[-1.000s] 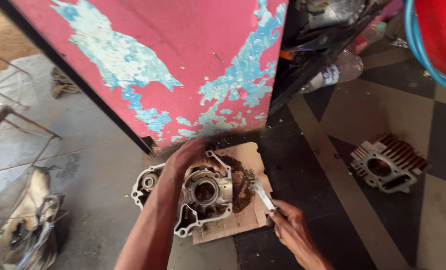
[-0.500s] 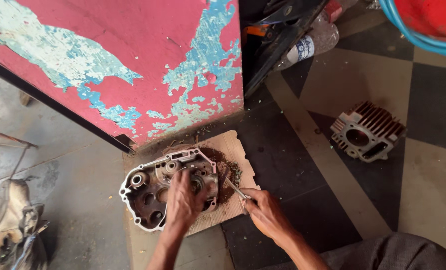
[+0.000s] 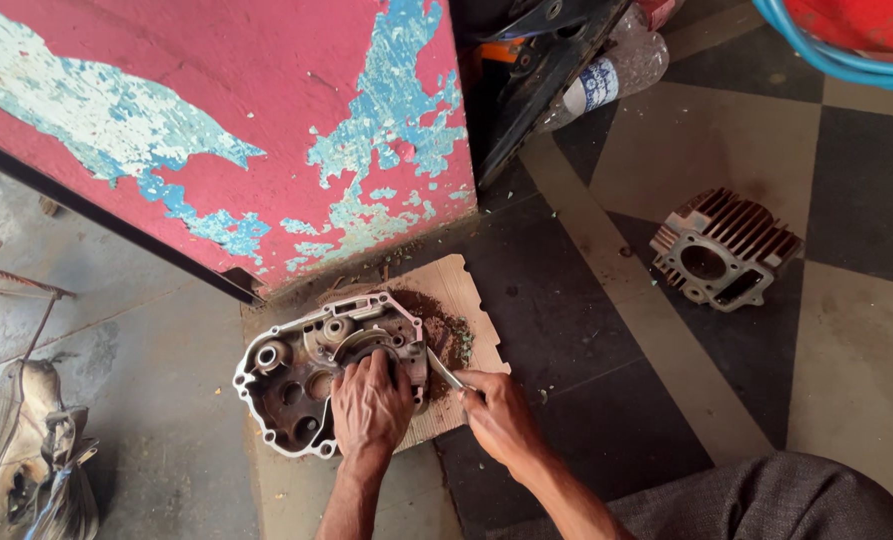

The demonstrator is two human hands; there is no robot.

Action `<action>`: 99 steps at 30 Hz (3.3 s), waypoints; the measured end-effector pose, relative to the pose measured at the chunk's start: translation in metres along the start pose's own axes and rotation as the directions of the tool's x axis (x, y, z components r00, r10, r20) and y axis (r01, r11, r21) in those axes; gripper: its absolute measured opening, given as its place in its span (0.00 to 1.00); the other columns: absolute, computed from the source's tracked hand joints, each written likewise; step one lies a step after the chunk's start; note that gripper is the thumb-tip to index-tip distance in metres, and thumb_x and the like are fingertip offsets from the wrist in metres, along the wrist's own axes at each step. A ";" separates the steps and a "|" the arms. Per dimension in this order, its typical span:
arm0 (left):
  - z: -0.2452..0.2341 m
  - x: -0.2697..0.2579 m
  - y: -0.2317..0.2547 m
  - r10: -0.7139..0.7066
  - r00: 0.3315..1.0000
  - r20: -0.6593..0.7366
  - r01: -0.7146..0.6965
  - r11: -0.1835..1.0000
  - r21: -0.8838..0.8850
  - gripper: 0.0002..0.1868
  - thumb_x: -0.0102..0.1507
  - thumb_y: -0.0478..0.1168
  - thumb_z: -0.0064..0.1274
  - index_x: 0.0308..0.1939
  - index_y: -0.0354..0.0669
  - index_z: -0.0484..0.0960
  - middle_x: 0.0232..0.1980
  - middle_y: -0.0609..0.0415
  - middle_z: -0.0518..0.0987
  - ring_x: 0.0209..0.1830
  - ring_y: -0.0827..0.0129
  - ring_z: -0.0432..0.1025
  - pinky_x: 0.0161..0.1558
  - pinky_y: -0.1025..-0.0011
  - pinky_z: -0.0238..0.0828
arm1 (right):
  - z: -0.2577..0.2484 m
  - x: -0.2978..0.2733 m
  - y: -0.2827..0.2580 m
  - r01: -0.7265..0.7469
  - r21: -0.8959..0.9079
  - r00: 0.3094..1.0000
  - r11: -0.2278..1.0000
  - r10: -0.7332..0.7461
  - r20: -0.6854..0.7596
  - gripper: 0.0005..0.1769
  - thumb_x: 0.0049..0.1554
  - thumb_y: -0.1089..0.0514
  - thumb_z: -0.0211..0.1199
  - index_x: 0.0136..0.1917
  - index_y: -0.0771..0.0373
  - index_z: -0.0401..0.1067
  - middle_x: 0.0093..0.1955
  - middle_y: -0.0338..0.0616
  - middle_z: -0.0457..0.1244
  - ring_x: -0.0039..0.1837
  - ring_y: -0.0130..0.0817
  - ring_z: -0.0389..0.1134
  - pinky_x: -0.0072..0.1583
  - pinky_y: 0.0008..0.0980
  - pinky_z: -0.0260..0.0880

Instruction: The person cleans a motorcycle engine casing by scraping old gasket material and debris from the mating surfaces using a flat metal scraper and then wipes the interior with a cloth.

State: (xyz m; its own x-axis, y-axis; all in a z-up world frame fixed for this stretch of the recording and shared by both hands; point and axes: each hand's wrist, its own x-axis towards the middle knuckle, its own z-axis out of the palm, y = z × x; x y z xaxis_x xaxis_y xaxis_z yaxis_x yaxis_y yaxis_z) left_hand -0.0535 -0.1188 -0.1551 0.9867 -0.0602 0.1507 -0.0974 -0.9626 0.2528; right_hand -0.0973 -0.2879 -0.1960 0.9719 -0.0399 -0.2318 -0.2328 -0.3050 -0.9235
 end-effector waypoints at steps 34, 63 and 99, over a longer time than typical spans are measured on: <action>0.002 0.001 -0.016 0.005 1.000 -0.021 -0.006 0.999 -0.037 0.12 0.64 0.48 0.49 0.37 0.43 0.75 0.38 0.47 0.80 0.44 0.51 0.74 0.47 0.50 0.65 | 0.008 0.015 -0.046 -0.019 -0.163 0.996 0.986 0.004 -0.094 0.16 0.60 0.63 0.57 0.59 0.60 0.79 0.30 0.44 0.69 0.28 0.29 0.61 0.32 0.37 0.60; 0.007 -0.001 -0.025 0.035 0.997 -0.072 -0.041 0.996 -0.082 0.10 0.64 0.45 0.51 0.36 0.42 0.75 0.37 0.45 0.80 0.42 0.50 0.73 0.46 0.49 0.64 | 0.010 0.017 -0.033 0.012 -0.313 0.989 0.950 -0.058 -0.140 0.14 0.59 0.64 0.55 0.51 0.62 0.80 0.30 0.58 0.67 0.30 0.38 0.69 0.36 0.42 0.62; 0.015 -0.003 -0.033 0.055 0.979 -0.198 -0.078 0.991 -0.111 0.06 0.60 0.40 0.50 0.36 0.41 0.76 0.37 0.45 0.80 0.42 0.50 0.73 0.44 0.48 0.64 | 0.063 0.048 -0.005 0.188 -0.546 0.945 0.816 -0.302 -0.126 0.13 0.51 0.67 0.58 0.49 0.70 0.76 0.37 0.63 0.68 0.43 0.59 0.71 0.48 0.52 0.72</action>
State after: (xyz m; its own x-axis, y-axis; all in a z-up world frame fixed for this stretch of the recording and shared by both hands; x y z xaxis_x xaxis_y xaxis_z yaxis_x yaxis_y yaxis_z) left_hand -0.0513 -0.0903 -0.1781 0.9345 -0.0595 0.3509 -0.1879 -0.9197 0.3446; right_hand -0.0519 -0.2289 -0.2219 0.9930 -0.0656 0.0979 0.0108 -0.7764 -0.6302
